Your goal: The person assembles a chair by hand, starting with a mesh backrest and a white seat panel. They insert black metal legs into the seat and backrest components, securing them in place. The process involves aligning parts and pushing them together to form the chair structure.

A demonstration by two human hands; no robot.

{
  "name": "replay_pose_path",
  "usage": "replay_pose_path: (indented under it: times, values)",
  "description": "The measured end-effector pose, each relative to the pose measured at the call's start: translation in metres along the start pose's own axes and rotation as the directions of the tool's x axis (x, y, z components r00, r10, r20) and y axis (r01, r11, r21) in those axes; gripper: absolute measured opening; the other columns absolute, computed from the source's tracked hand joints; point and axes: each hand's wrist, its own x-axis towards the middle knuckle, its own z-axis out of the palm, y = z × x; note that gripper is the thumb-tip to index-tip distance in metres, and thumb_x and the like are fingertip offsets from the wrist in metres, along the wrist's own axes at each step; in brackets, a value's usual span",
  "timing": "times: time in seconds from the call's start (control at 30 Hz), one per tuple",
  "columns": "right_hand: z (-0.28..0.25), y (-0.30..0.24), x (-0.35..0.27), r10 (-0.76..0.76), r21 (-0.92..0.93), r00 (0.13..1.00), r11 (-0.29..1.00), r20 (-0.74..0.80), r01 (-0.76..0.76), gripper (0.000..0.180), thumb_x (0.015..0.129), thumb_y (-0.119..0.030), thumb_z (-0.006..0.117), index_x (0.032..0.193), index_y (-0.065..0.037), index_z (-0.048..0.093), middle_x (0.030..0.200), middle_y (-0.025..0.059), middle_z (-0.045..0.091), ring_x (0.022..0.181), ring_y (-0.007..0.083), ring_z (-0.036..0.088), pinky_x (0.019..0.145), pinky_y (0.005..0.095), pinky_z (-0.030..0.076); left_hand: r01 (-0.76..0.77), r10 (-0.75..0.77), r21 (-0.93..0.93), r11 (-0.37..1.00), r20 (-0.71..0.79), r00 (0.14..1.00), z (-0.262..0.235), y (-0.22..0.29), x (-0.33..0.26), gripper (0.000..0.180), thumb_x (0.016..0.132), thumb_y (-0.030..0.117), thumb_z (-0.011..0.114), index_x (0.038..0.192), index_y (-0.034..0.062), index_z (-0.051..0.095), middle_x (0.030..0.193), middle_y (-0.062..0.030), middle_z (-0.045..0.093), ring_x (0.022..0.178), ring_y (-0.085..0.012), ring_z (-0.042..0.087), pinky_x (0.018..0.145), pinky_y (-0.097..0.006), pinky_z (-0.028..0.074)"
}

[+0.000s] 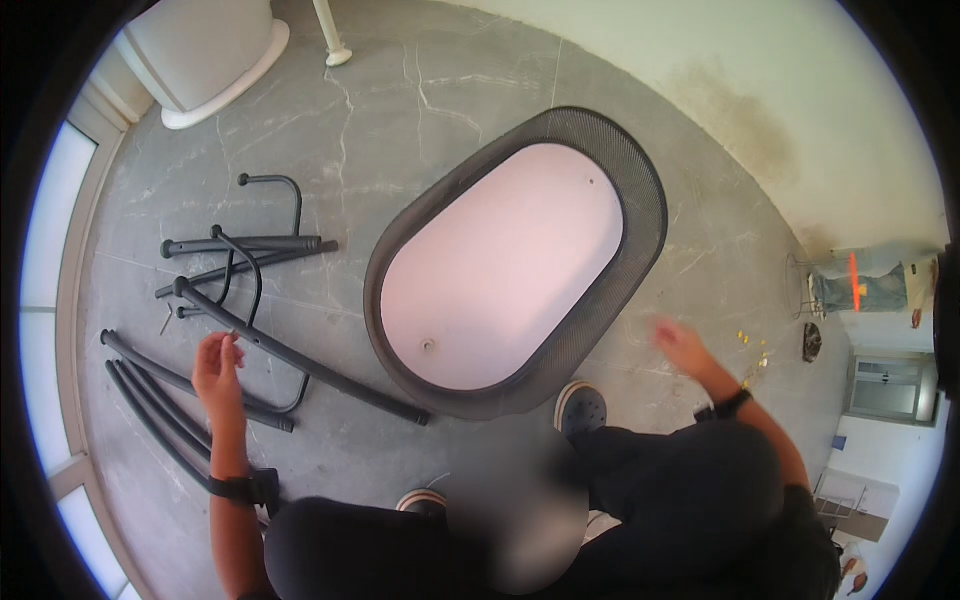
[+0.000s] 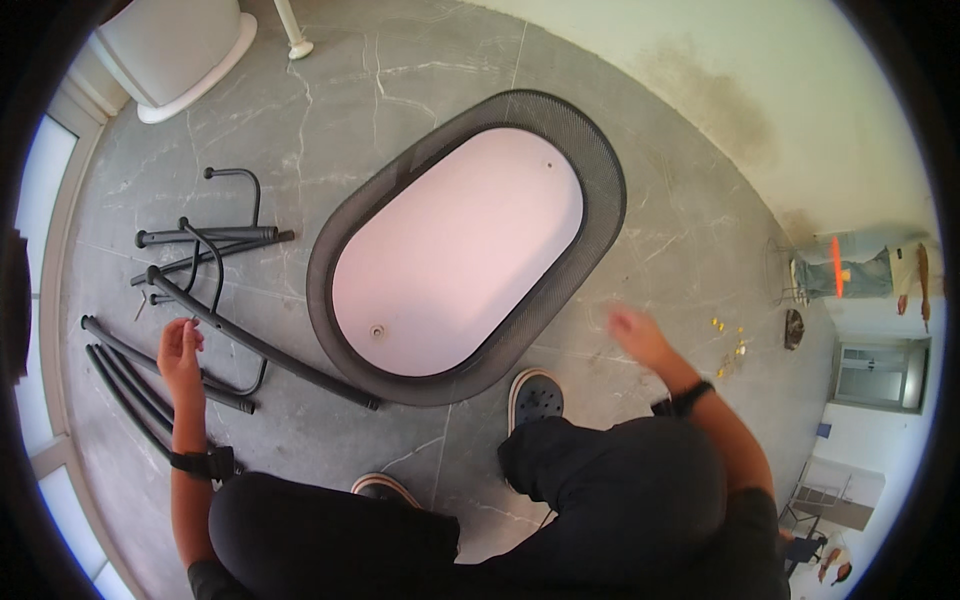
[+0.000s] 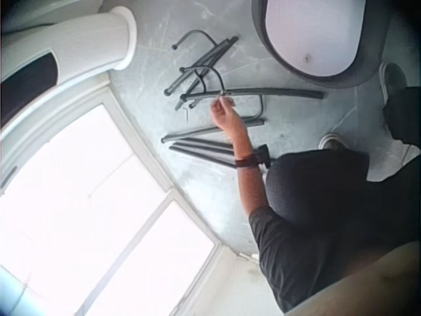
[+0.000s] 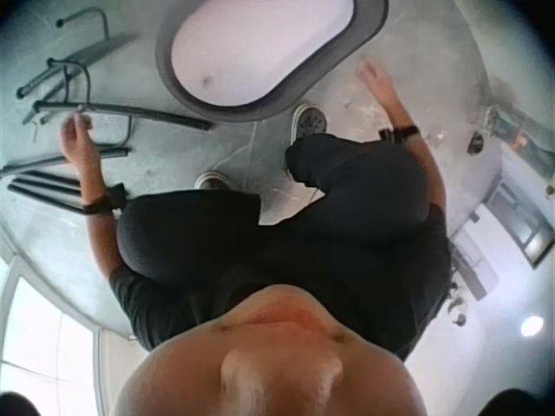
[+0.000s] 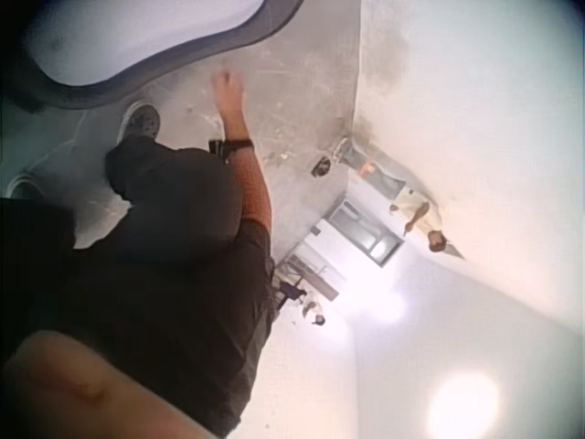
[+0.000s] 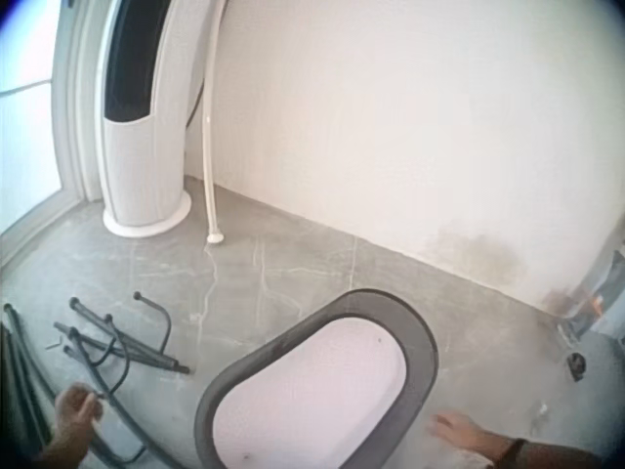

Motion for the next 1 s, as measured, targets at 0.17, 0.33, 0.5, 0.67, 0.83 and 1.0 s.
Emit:
replay_pose_path:
  times: [0.17,0.33,0.5,0.67,0.83,1.0]
  values:
    - [0.040,-0.133,0.073,0.198,0.686,0.971,0.726,-0.136,-0.052,0.049,0.097,-0.024,0.063,0.138,-0.001,0.049,0.117,0.0170,0.067,0.099,0.0326,0.069,0.085,0.0502,0.059,0.189,-0.106,-0.346,0.919,0.245,0.964,0.064,0.057,-0.065,0.018,0.108,0.010,0.052,0.120,0.0007,0.062,0.121,-0.0096,0.069,0.084,-0.0074,0.057,0.075,-0.021,0.047]
    - [0.039,-0.083,0.108,0.230,0.719,0.967,0.690,-0.108,-0.084,0.036,0.087,-0.005,0.060,0.121,0.002,0.051,0.111,0.0165,0.066,0.097,0.0326,0.069,0.082,0.0540,0.060,0.343,-0.218,-0.442,0.829,0.309,0.926,0.108,0.047,-0.134,0.026,0.108,0.004,0.045,0.128,-0.0036,0.060,0.125,-0.0131,0.067,0.097,-0.0137,0.064,0.089,-0.027,0.052]
    - [0.039,-0.079,0.100,0.177,0.755,0.981,0.652,-0.072,-0.062,0.032,0.082,0.002,0.058,0.114,0.000,0.054,0.107,0.0130,0.065,0.093,0.0298,0.068,0.080,0.0518,0.060,0.383,-0.273,-0.462,0.800,0.287,0.918,0.093,0.012,-0.137,0.028,0.108,0.003,0.042,0.129,-0.0048,0.059,0.123,-0.0138,0.066,0.100,-0.0176,0.065,0.092,-0.030,0.053]
    - [0.032,-0.088,0.101,0.069,0.732,0.994,0.681,-0.088,0.018,0.036,0.084,-0.001,0.059,0.120,-0.001,0.054,0.109,0.0086,0.065,0.097,0.0250,0.066,0.084,0.0465,0.059,0.343,-0.252,-0.338,0.877,0.284,0.925,0.099,-0.002,-0.113,0.029,0.109,0.002,0.040,0.130,-0.0061,0.058,0.119,-0.0130,0.065,0.112,-0.0224,0.066,0.101,-0.035,0.053]
    - [0.018,-0.117,0.125,0.013,0.611,0.996,0.790,-0.085,0.041,0.036,0.087,-0.006,0.059,0.123,-0.002,0.054,0.111,0.0080,0.065,0.095,0.0223,0.065,0.084,0.0419,0.058,0.290,-0.199,-0.308,0.906,0.293,0.935,0.130,-0.005,-0.100,0.028,0.109,0.001,0.041,0.130,-0.0075,0.057,0.124,-0.0156,0.064,0.122,-0.0259,0.064,0.111,-0.038,0.051]
    - [0.002,-0.162,0.175,-0.078,0.421,0.993,0.906,0.085,0.035,0.041,0.088,-0.008,0.059,0.128,0.000,0.052,0.114,0.0103,0.064,0.095,0.0225,0.065,0.084,0.0404,0.057,0.322,-0.253,-0.224,0.920,0.289,0.923,0.141,0.001,-0.106,0.026,0.109,0.002,0.043,0.128,-0.0082,0.058,0.124,-0.0157,0.066,0.121,-0.0243,0.065,0.107,-0.036,0.053]
